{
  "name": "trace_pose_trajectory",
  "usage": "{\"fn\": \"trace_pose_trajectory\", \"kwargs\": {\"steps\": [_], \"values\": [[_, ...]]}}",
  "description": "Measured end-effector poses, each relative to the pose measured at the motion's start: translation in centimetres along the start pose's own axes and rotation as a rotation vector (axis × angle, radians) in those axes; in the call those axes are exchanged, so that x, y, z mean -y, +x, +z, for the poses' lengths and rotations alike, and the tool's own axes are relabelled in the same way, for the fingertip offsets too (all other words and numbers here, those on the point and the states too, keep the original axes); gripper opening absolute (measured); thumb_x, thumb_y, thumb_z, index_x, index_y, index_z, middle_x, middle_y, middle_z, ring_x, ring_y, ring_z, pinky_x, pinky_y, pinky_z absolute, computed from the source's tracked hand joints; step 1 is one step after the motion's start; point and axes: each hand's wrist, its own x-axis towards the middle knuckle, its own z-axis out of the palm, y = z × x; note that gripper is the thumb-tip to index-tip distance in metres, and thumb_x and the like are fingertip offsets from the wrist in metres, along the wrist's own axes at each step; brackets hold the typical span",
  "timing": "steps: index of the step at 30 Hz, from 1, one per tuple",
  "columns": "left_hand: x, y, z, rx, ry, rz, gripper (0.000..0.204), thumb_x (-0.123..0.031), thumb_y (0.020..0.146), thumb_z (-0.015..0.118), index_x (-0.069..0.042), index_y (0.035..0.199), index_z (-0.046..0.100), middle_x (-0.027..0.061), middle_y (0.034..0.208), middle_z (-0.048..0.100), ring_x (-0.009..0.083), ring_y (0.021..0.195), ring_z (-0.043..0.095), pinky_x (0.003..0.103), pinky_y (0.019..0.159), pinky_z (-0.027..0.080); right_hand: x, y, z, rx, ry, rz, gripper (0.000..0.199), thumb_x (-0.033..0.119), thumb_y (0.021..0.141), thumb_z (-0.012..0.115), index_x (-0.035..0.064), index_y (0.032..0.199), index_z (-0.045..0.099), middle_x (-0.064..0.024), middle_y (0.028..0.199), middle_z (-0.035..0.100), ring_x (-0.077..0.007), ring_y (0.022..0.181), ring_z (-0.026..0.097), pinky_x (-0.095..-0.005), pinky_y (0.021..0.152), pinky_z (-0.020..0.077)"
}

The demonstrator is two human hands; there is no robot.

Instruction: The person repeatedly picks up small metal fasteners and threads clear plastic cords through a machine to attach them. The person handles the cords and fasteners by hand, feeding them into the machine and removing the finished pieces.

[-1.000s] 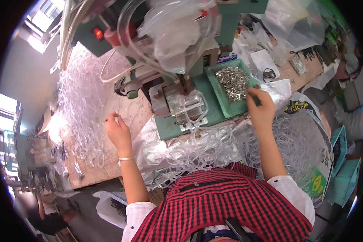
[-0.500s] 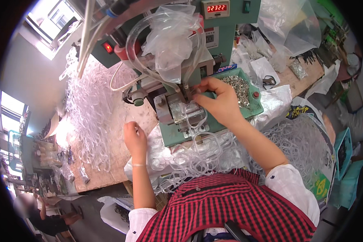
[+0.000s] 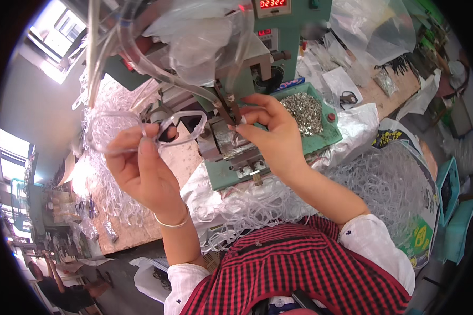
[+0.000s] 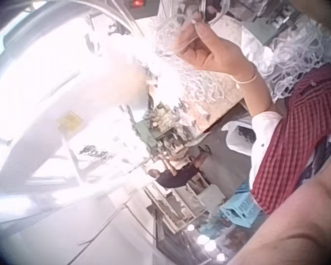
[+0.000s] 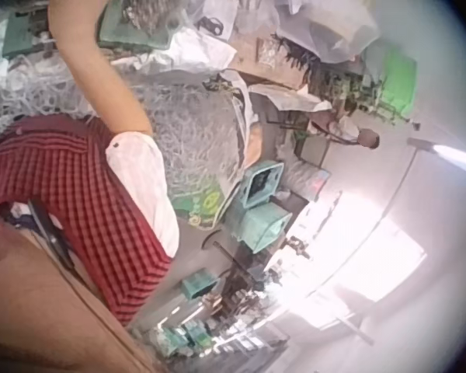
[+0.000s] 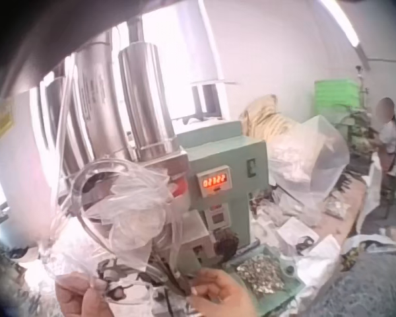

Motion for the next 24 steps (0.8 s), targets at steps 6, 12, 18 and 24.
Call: {"fn": "trace_pose_trajectory", "kwargs": {"steps": [6,12,18,24], "values": [[-1.9,-1.0,-0.1,0.157,0.031,0.117,0.017,0.006,0.097,0.051,-0.001,0.111,0.057,0.0153,0.105,0.063,0.0215,0.096,0.063,0.039,0.076,0.058,-0.6,0.2,-1.0,0.046,0.009,0.03,0.046,-0.009,0.085,0.069,-0.0019,0.128,0.054,-0.0039,0.097,0.066,-0.0111,0.096,0.062,-0.0265,0.09,0.0508],[-0.4,-0.4,1.0,-0.005,0.081,-0.039,0.013,0.005,0.097,0.057,0.0,0.109,0.056,0.0154,0.104,0.064,0.0243,0.096,0.066,0.042,0.078,0.062,-0.6,-0.4,-0.8,-0.03,0.039,0.055,0.03,-0.008,0.085,0.071,-0.0019,0.114,0.064,-0.0056,0.097,0.069,-0.014,0.096,0.067,-0.0261,0.09,0.0515],[0.2,-1.9,-0.2,0.06,0.106,-0.09,0.011,0.002,0.099,0.055,0.0,0.11,0.055,0.0155,0.106,0.063,0.0227,0.1,0.064,0.044,0.08,0.06,-0.3,-0.1,-4.9,-0.14,-0.067,0.103,0.013,-0.005,0.089,0.069,-0.0031,0.101,0.072,-0.0097,0.102,0.073,-0.0172,0.095,0.07,-0.027,0.09,0.0521],[0.7,-5.3,-0.5,-0.135,0.116,-0.218,0.013,0.008,0.093,0.056,0.0,0.103,0.052,0.0178,0.1,0.063,0.0229,0.091,0.064,0.04,0.075,0.062,-1.2,0.5,-2.6,-0.006,-0.502,-0.373,0.016,0.0,0.081,0.072,0.0009,0.097,0.073,-0.0105,0.104,0.071,-0.0227,0.101,0.066,-0.0336,0.09,0.0505]]}}
